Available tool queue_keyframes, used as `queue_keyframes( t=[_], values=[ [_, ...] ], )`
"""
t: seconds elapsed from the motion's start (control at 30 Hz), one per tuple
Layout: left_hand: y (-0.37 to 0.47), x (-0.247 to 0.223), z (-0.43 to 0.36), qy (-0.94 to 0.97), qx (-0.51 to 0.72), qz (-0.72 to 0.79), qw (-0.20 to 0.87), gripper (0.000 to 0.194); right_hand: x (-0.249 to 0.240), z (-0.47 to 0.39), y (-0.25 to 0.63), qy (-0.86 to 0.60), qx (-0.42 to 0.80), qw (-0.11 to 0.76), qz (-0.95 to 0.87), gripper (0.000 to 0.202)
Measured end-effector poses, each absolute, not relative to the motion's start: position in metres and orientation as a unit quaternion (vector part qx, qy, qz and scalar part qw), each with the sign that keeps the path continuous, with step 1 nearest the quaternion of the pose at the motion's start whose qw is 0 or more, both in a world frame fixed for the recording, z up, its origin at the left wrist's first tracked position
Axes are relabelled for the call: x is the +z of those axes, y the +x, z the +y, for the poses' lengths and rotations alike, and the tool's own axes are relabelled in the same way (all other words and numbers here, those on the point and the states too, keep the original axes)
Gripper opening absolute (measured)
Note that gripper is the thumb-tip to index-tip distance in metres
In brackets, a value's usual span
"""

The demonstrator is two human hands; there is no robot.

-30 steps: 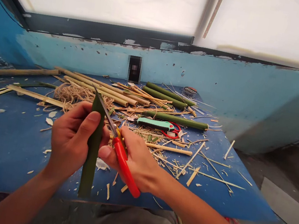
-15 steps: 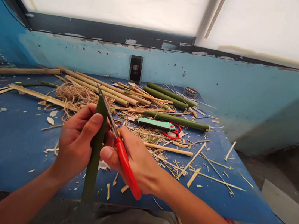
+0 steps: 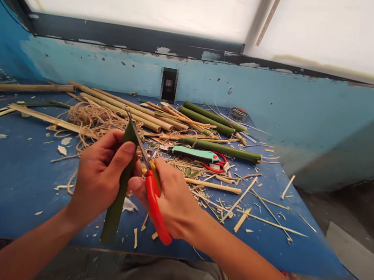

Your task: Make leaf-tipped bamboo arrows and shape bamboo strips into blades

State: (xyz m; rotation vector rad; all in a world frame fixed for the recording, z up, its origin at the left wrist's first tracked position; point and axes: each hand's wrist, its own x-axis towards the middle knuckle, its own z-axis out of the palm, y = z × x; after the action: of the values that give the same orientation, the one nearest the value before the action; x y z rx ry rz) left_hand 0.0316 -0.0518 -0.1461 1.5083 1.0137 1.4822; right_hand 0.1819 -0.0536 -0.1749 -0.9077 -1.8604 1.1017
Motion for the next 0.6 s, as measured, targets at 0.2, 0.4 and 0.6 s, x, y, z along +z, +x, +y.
queue_keyframes(
  t=[0.2, 0.4, 0.6],
  values=[
    [0.037, -0.151, -0.05, 0.586, 0.573, 0.41, 0.401, 0.022, -0.185, -0.054, 0.173, -0.398, 0.448, 0.43, -0.675, 0.049],
    [0.034, -0.147, -0.053, 0.561, 0.608, 0.377, 0.416, 0.024, -0.184, -0.052, 0.175, -0.343, 0.502, 0.429, -0.667, 0.048],
    [0.03, -0.146, -0.05, 0.566, 0.607, 0.337, 0.445, 0.021, -0.18, -0.053, 0.183, -0.273, 0.551, 0.385, -0.688, 0.051]
  ],
)
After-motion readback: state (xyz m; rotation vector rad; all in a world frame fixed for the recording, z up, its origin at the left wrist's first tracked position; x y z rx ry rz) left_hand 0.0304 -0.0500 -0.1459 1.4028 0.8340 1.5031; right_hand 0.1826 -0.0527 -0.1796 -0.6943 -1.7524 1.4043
